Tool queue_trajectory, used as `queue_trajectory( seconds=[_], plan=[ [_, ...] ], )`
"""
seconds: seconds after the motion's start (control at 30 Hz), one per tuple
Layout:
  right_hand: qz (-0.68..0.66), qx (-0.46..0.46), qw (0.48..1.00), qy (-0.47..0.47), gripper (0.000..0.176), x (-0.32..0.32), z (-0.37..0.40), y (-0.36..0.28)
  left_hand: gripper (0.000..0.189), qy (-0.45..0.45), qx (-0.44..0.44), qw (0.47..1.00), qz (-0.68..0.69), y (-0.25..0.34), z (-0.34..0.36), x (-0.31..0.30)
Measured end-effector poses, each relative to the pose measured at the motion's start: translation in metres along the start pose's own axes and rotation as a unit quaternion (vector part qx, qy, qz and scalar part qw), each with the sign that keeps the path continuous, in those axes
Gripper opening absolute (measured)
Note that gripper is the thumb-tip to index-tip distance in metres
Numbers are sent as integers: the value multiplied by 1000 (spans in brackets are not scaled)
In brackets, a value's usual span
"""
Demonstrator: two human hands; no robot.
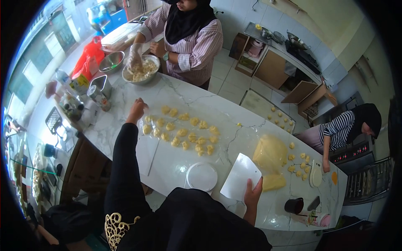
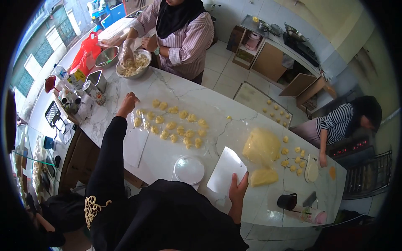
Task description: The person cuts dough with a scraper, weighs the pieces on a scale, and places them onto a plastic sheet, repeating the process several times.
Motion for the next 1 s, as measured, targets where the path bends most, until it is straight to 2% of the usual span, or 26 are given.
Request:
queue_trajectory(
  seconds=[0.1, 0.23, 0.33, 0.4, 0.53, 0.6, 0.63, 0.67, 0.73, 0.8, 0.87, 0.9, 1.0],
  plan=[
    [13, 62, 997, -41, 38, 5, 2, 0, 17, -24, 46, 984, 171, 9, -10, 14],
    [19, 58, 997, -38, 35, 12, 2, -3, 17, 17, 42, 970, 237, 15, -19, 25],
    [25, 57, 997, -47, 32, 15, 3, -3, 27, -21, -2, 957, 289, 12, -13, 35],
    [24, 54, 997, -46, 31, 16, 1, -6, 44, -31, 29, 969, 243, 17, -12, 38],
    [31, 44, 998, -38, 30, 15, 1, -10, 56, -56, 63, 961, 263, 9, -12, 42],
    [28, 44, 998, -36, 30, 11, 3, -10, 59, 57, 5, 957, 284, -5, -11, 29],
    [26, 42, 998, -36, 31, 9, 4, -12, 54, 116, 1, 953, 281, -8, -9, 18],
    [24, 41, 998, -37, 32, 6, 5, -14, 54, 116, 3, 953, 280, -6, -5, 14],
    [27, 12, 999, -17, 28, -1, 6, -20, 48, 153, -106, 933, 307, 4, 10, -17],
    [29, -16, 999, -4, 25, -11, 9, -22, 39, 203, -59, 931, 298, 47, 30, -53],
    [29, -37, 999, 14, 28, -26, 11, -21, 35, 191, -32, 926, 326, 105, 55, -76],
    [51, -67, 996, 28, 31, -33, 12, -22, 33, 166, -18, 925, 341, 134, 69, -76],
    [25, -60, 997, 33, 36, -58, 12, -12, 26, 74, 53, 909, 406, 241, 125, -80]
  ],
)
Point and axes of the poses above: each hand's wrist, its own z-axis away from the middle knuckle, its own x-axis out of the palm, y = z × x, the point moved 6 cm from there along -z, towards the middle knuckle
